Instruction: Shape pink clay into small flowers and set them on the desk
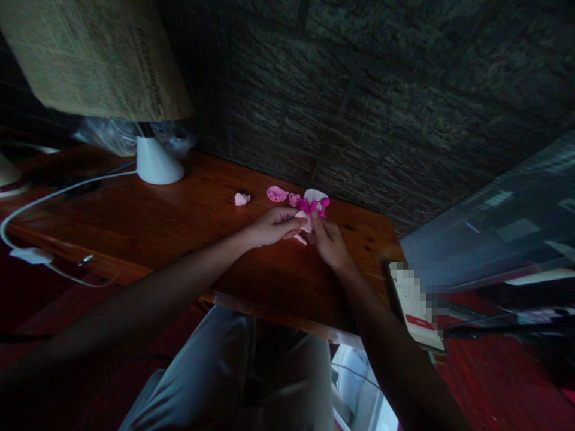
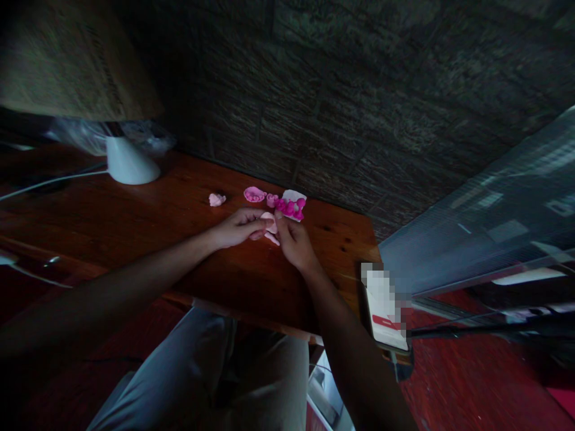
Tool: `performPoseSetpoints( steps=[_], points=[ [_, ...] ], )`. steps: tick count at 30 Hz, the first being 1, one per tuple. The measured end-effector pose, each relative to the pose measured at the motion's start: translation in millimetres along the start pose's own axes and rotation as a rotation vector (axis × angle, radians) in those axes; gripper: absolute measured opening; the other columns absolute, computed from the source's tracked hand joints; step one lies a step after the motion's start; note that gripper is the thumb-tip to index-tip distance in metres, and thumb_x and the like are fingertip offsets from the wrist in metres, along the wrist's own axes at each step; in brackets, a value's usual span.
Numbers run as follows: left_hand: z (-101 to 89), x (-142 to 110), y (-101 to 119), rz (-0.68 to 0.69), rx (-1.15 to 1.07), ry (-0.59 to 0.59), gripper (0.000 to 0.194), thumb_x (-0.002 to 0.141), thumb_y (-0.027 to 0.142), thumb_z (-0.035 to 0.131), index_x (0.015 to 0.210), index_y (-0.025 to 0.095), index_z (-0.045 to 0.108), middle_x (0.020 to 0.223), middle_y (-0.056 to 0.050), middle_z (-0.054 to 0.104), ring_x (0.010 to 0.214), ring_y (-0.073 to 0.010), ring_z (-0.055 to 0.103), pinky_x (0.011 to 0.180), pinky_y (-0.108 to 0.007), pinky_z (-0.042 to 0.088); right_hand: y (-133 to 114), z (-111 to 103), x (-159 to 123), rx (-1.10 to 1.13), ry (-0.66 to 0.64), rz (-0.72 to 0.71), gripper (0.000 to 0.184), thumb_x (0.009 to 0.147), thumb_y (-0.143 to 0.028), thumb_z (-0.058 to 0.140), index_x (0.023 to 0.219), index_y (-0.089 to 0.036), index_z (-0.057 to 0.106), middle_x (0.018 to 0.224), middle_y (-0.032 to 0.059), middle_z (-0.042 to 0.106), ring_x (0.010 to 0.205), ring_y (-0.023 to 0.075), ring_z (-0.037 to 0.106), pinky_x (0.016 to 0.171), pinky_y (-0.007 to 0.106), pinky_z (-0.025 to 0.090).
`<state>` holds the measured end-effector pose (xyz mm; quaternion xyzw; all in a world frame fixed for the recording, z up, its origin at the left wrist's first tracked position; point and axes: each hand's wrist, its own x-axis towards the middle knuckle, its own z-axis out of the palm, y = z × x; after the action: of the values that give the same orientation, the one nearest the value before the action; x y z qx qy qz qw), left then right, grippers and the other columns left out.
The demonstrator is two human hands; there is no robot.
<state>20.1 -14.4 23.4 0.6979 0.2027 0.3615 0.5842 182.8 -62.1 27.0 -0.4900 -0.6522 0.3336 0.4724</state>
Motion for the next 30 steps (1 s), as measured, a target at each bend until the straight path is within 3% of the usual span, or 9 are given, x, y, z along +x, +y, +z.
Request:
performPoseSetpoints(
  steps=[5,9,16,22,30],
  points=[
    [2.9,2.6,-4.3,-0.072,-0.150,-0.007,0.027,0.088,0.030,0.060,0.066,0.017,0.052,0.049,0.007,0.044,0.043,-0.0055,0.034,0.044,-0.020,0.026,-1.6,1.3,-0.2,0.011,0.017,-0.025,0.060,0.087,-0.078,0.050,0.061,-0.023,0.050,0.056,-0.0045,0.042,0.054,0.0119,0.037,0.055,0.028,0.033],
    [3.7,4.6,-8.3,-0.181,-0.259,-0.037,0.035,0.095,0.038,0.050,0.069,0.016,0.058,0.048,0.004,0.047,0.040,-0.0064,0.036,0.041,-0.021,0.023,-1.5,2.1,-0.9,0.010,0.052,-0.060,0.059,0.088,-0.076,0.049,0.063,-0.023,0.051,0.057,-0.0041,0.044,0.054,0.0119,0.037,0.056,0.028,0.035],
    [2.4,0.7,-4.3,-0.164,-0.197,-0.081,0.026,0.091,0.032,0.061,0.072,0.014,0.060,0.052,0.004,0.050,0.043,-0.0056,0.039,0.043,-0.021,0.026,0.6,-2.1,0.5,0.005,0.013,0.014,0.067,0.088,-0.083,0.041,0.057,-0.024,0.044,0.055,-0.0043,0.041,0.053,0.0117,0.037,0.055,0.029,0.034],
    [-1.5,-2.8,-1.4,-0.115,-0.078,-0.152,0.031,0.086,0.037,0.068,0.068,0.013,0.062,0.048,0.007,0.043,0.044,-0.0046,0.034,0.045,-0.020,0.025,0.6,-3.6,-0.4,0.051,-0.189,0.049,0.067,0.083,-0.086,0.047,0.062,-0.022,0.053,0.054,-0.0046,0.044,0.051,0.0109,0.039,0.053,0.028,0.033],
    [-2.6,-0.3,-2.3,-0.198,-0.125,-0.172,0.035,0.076,0.045,0.069,0.065,0.011,0.065,0.051,0.000,0.056,0.045,-0.0065,0.043,0.044,-0.020,0.026,-1.7,-1.1,-1.0,0.111,-0.171,0.032,0.061,0.088,-0.076,0.050,0.059,-0.022,0.052,0.054,-0.0025,0.049,0.052,0.0117,0.041,0.053,0.028,0.033]
  ],
)
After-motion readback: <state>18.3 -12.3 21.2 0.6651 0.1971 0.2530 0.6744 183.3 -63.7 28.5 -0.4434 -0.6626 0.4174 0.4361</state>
